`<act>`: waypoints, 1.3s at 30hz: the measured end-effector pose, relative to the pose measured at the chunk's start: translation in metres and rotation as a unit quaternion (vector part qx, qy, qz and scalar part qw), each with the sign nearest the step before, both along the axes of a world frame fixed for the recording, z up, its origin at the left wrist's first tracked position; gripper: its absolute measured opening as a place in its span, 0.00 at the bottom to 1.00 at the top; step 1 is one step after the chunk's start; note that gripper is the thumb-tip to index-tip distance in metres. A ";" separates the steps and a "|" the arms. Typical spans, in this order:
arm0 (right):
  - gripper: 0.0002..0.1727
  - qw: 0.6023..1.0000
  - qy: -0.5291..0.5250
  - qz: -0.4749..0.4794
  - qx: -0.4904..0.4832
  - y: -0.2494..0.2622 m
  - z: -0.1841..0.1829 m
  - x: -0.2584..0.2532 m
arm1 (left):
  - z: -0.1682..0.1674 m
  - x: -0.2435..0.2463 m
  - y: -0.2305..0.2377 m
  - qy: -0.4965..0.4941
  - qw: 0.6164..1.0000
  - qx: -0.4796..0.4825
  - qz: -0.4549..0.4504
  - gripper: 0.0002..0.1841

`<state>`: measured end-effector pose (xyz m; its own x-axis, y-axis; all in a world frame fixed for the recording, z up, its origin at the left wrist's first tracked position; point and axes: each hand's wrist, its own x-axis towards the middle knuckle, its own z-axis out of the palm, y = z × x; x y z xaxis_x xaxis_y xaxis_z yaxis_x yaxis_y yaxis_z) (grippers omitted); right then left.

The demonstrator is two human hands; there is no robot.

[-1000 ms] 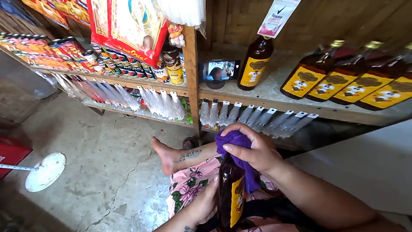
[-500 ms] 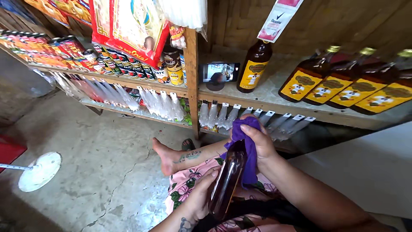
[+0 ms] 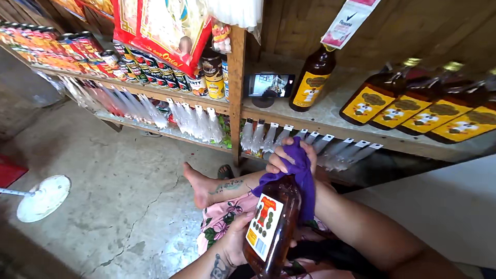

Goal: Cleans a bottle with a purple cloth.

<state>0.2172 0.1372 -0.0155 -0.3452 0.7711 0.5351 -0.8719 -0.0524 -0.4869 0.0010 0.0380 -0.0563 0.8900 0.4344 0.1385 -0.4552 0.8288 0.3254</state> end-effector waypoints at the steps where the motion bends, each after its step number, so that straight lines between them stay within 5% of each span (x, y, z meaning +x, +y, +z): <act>1: 0.17 1.000 0.009 0.015 0.010 0.001 0.002 -0.002 | -0.001 0.001 -0.001 0.004 1.000 -0.009 -0.002 0.30; 7: 0.18 0.991 -0.077 -0.060 -0.092 -0.004 0.012 -0.002 | -0.002 0.002 -0.003 -0.028 0.999 -0.031 -0.006 0.41; 10: 0.25 0.932 -0.246 -0.233 -0.130 -0.017 0.027 -0.001 | 0.003 0.003 -0.005 -0.038 0.999 -0.017 0.009 0.40; 14: 0.22 0.863 -0.364 -0.349 -0.026 -0.029 0.043 -0.001 | 0.005 0.005 -0.009 -0.018 0.997 0.058 0.056 0.38; 24: 0.19 0.790 -0.445 -0.338 0.251 -0.054 0.042 0.006 | 0.007 0.005 -0.011 0.010 0.993 0.101 0.058 0.35; 32: 0.16 0.744 -0.477 -0.353 0.306 -0.059 0.045 0.002 | 0.010 0.005 -0.009 0.014 0.997 0.076 0.030 0.42; 39: 0.15 0.720 -0.496 -0.345 0.341 -0.058 0.044 -0.004 | 0.011 0.007 -0.008 0.035 0.996 0.070 0.045 0.39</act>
<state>0.2136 0.0791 0.0288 -0.4802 0.6164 0.6241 0.2195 0.7733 -0.5949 0.0079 0.0299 -0.0453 0.8580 0.4937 0.1419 -0.4974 0.7294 0.4696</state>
